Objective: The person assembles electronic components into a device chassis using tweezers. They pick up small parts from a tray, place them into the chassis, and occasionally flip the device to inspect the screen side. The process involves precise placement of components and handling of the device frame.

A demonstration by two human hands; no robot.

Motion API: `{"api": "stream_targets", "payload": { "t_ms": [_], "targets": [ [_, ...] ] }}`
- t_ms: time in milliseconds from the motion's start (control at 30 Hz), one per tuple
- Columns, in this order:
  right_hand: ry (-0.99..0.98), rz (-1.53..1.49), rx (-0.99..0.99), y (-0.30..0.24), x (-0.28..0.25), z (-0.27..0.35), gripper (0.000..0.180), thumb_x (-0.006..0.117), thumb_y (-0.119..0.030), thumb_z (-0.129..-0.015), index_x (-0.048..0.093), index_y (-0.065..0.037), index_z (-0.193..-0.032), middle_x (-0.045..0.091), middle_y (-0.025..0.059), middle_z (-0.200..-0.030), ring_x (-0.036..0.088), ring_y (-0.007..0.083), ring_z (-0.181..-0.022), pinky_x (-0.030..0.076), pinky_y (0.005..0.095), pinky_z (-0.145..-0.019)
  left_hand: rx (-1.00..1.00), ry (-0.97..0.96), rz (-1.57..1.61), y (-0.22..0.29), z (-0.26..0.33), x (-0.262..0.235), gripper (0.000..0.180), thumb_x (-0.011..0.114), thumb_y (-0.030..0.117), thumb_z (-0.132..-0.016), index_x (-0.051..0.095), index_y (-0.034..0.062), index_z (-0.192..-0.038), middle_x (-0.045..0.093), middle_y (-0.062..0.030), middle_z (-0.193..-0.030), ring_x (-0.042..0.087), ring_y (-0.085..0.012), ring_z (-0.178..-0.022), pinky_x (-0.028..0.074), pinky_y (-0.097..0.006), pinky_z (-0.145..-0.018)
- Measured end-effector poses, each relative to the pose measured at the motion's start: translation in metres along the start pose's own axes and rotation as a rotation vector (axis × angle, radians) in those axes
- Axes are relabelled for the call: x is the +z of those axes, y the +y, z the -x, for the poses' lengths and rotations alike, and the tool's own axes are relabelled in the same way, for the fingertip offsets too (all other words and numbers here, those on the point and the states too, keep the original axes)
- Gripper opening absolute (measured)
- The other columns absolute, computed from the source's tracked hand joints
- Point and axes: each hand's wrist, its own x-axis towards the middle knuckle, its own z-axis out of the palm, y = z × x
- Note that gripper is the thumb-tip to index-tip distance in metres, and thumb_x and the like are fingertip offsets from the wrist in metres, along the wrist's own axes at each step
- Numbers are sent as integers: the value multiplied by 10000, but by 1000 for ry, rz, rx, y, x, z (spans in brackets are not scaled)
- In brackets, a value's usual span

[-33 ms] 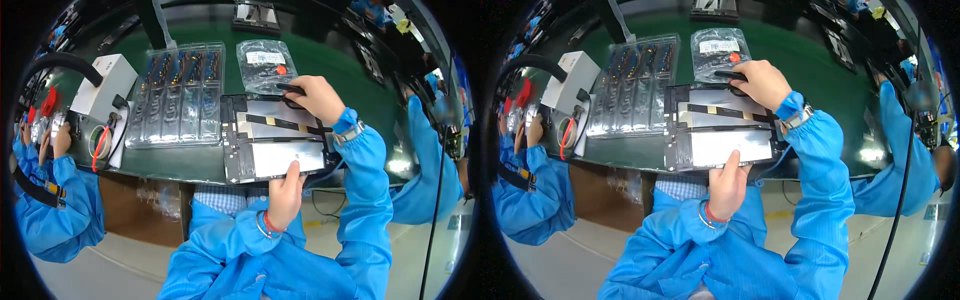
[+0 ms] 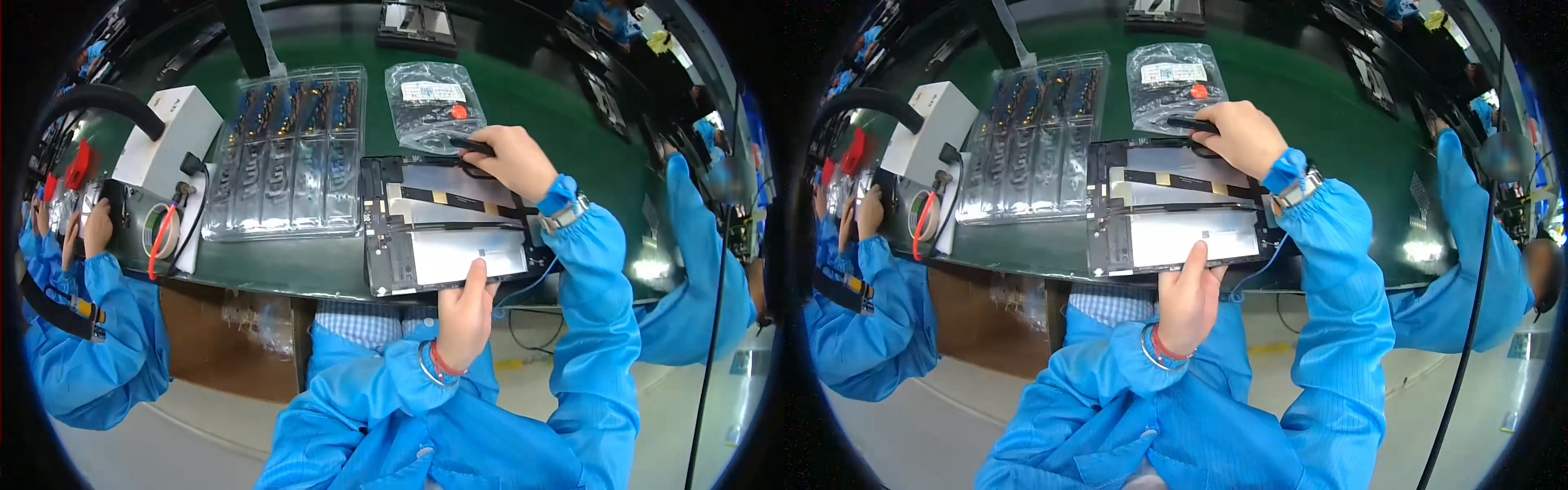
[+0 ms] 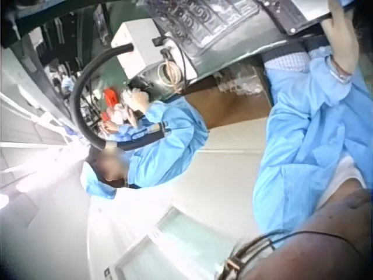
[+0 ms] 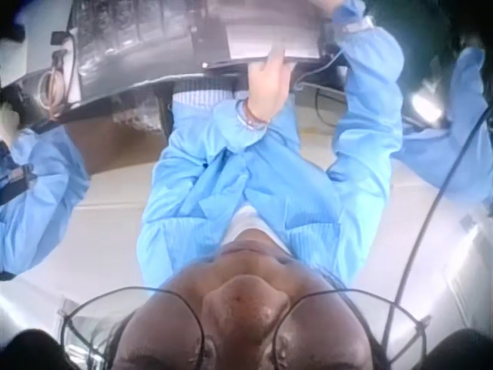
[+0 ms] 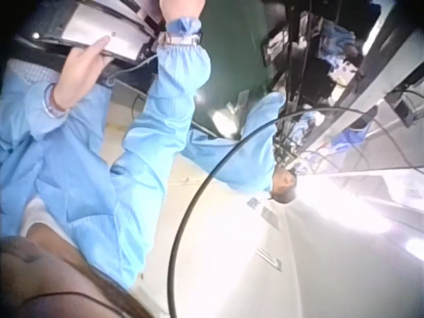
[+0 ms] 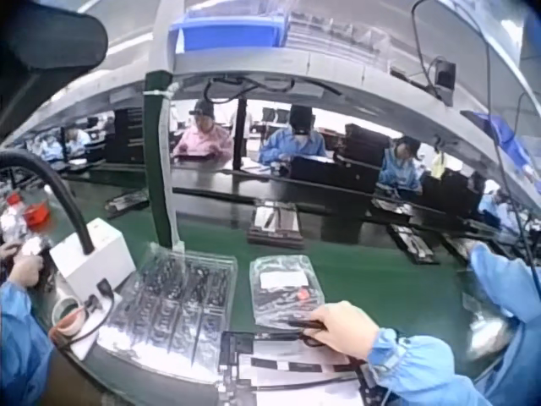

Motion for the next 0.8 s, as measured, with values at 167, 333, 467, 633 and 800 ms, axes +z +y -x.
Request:
{"api": "stream_targets", "payload": {
  "t_ms": [167, 333, 467, 633, 800],
  "targets": [
    [15, -93, 38, 10, 17, 4, 193, 628, -162, -767, 646, -27, -904, 624, 160, -779, 604, 298, -694, 468, 338, -640, -416, -213, -231, 24, 0, -45, 255, 465, 156, -912, 500, -27, -1087, 530, -108, -1153, 491, -184, -1086, 373, -344, -940],
    [79, -146, -51, 8, 25, 3, 177, 634, -169, -756, 662, -63, -896, 633, 116, -830, 601, 294, -744, 477, 345, -673, -978, -906, -873, 127, -14, 13, 207, 492, 171, -884, 571, 16, -995, 581, -136, -1108, 587, -191, -920, 458, -313, -810],
    [141, -221, -79, 28, 30, 14, 165, 648, -98, -710, 661, -70, -872, 627, 94, -816, 601, 273, -739, 479, 331, -668, 702, -773, -1957, 139, -94, 50, 109, 540, 113, -769, 599, 22, -753, 592, -131, -699, 590, -265, -610, 462, -342, -565],
    [161, -265, -140, 19, 32, 15, 195, 650, -41, -663, 652, -80, -854, 616, 72, -825, 600, 259, -758, 482, 323, -661, 811, -634, -1761, 111, -157, 33, 127, 563, 73, -756, 613, 12, -856, 599, -126, -831, 593, -261, -710, 470, -327, -642],
    [192, -349, -146, 23, 35, 19, 181, 656, -2, -670, 639, -49, -843, 601, 72, -789, 603, 217, -704, 482, 288, -617, 514, -711, -1804, 98, -150, 8, 192, 609, 82, -750, 625, 11, -927, 576, -111, -893, 580, -271, -779, 473, -330, -690]
  ]
}}
